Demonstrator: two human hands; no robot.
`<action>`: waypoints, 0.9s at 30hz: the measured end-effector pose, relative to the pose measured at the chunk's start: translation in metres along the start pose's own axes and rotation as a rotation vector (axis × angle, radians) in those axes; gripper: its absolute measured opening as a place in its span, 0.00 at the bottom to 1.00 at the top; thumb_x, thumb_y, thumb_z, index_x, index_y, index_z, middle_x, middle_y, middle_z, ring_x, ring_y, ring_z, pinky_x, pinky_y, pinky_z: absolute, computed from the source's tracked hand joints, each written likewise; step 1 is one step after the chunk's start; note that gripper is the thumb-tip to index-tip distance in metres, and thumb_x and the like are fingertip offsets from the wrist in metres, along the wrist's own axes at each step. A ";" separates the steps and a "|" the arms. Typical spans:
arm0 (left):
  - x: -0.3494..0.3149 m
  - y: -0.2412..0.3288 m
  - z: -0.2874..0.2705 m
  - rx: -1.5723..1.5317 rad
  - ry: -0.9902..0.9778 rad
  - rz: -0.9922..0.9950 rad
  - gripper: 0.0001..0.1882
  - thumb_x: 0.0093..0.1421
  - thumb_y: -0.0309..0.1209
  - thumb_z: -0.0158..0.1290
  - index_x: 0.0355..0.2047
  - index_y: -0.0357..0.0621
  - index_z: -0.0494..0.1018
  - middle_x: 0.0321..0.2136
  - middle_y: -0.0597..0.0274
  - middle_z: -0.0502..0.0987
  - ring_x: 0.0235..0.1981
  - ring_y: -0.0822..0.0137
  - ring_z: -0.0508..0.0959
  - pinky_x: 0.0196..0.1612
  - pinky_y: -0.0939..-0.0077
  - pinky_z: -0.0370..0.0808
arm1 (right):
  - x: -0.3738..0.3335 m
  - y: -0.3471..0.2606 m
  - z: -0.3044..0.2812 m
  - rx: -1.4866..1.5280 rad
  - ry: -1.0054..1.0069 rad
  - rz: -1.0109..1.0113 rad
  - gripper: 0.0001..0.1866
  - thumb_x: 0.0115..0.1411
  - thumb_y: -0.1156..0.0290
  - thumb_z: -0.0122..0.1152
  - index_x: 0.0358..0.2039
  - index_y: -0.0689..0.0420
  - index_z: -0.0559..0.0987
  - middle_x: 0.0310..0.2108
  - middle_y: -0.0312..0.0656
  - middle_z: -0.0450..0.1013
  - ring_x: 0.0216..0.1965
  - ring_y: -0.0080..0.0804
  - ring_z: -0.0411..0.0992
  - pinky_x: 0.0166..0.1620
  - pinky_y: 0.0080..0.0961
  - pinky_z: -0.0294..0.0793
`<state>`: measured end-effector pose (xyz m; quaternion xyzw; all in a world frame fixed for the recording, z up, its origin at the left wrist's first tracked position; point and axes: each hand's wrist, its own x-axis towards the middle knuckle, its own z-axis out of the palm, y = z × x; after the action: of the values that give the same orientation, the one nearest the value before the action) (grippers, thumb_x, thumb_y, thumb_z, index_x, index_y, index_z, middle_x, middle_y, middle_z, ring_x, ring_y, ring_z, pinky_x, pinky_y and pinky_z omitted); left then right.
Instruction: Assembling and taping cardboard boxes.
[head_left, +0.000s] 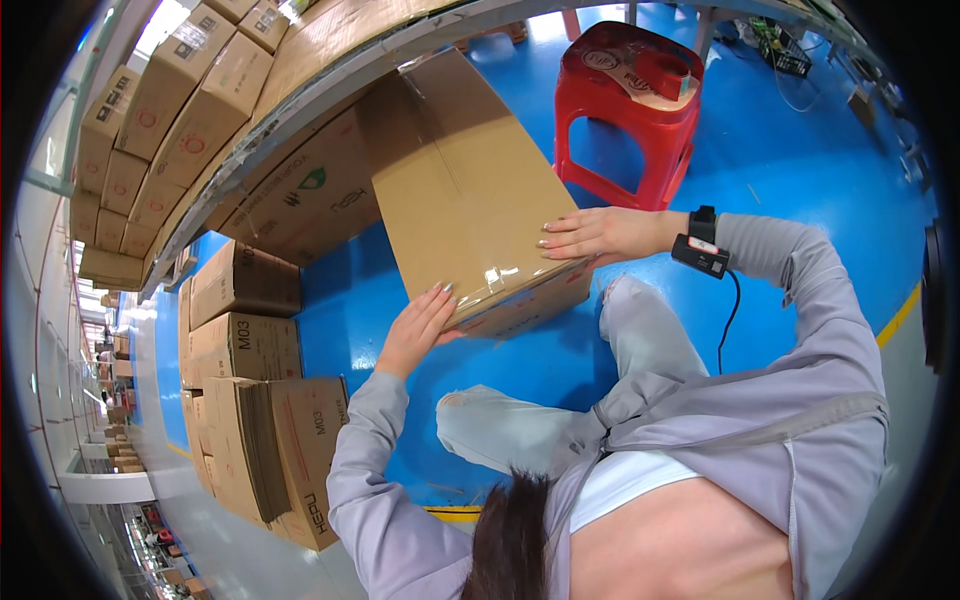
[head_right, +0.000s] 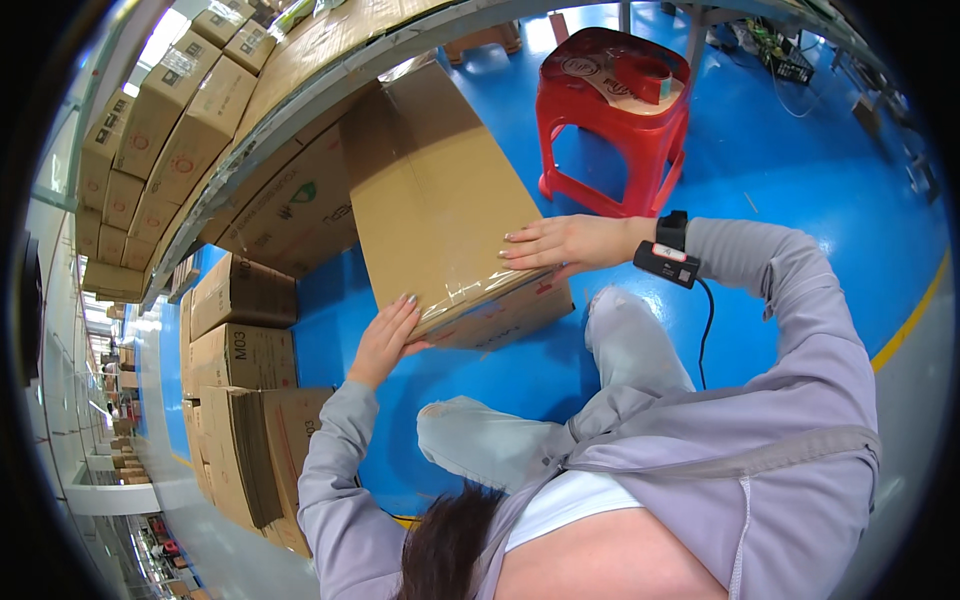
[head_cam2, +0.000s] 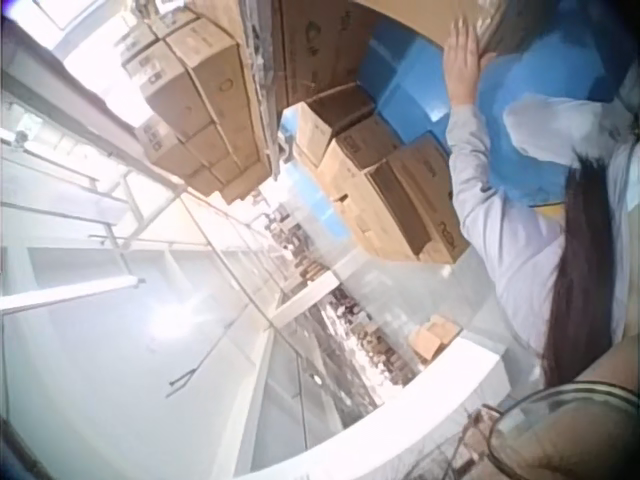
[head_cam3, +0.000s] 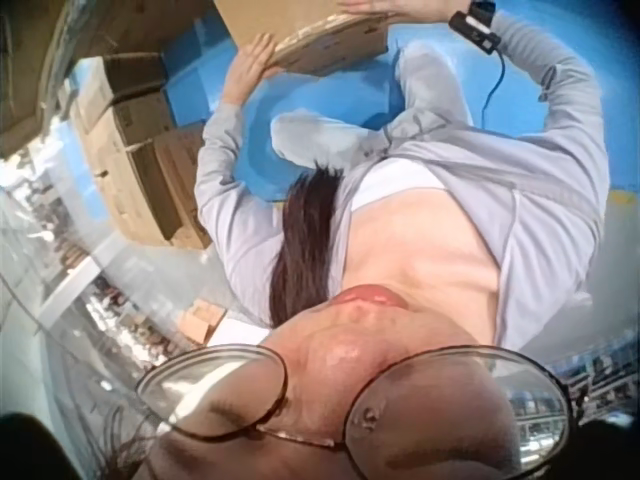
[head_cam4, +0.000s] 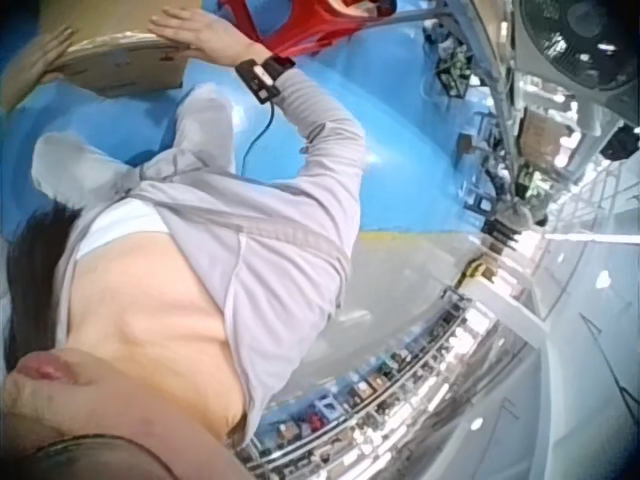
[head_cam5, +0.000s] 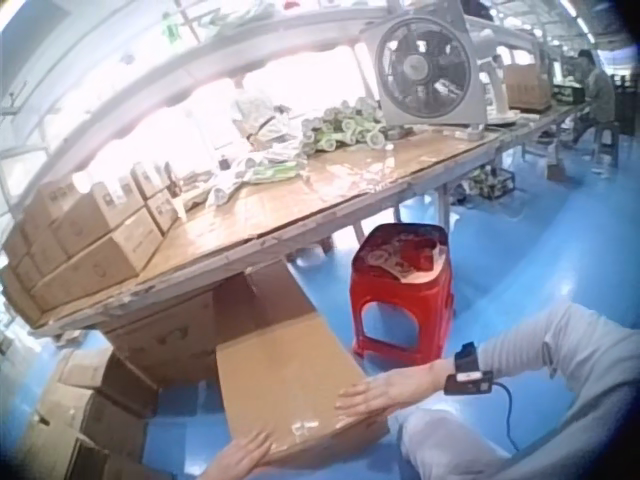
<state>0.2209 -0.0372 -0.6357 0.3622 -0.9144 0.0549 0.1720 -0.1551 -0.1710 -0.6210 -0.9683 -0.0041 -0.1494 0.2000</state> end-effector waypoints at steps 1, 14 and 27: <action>0.000 0.001 0.001 0.002 0.004 0.005 0.30 0.46 0.39 0.63 0.48 0.41 0.68 0.51 0.55 0.71 0.53 0.55 0.70 0.53 0.62 0.71 | -0.001 0.000 0.004 -0.006 0.001 0.002 0.37 0.50 0.65 0.63 0.61 0.53 0.61 0.62 0.39 0.57 0.63 0.42 0.53 0.62 0.40 0.56; -0.018 0.016 0.027 0.049 0.204 -0.088 0.31 0.46 0.41 0.64 0.47 0.40 0.68 0.48 0.49 0.72 0.50 0.47 0.72 0.49 0.53 0.70 | -0.010 0.004 0.043 -0.125 0.384 -0.066 0.25 0.58 0.57 0.57 0.53 0.55 0.70 0.55 0.42 0.66 0.57 0.43 0.62 0.56 0.39 0.64; 0.041 0.120 -0.051 -0.504 0.536 -0.512 0.27 0.48 0.31 0.62 0.48 0.40 0.69 0.47 0.51 0.73 0.50 0.55 0.73 0.50 0.60 0.69 | -0.015 -0.023 0.019 -0.022 0.144 0.045 0.34 0.60 0.53 0.54 0.61 0.58 0.59 0.63 0.48 0.54 0.65 0.47 0.48 0.65 0.42 0.46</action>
<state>0.1255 0.0355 -0.5703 0.4965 -0.7034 -0.1219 0.4938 -0.1653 -0.1422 -0.6328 -0.9571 0.0337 -0.2141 0.1922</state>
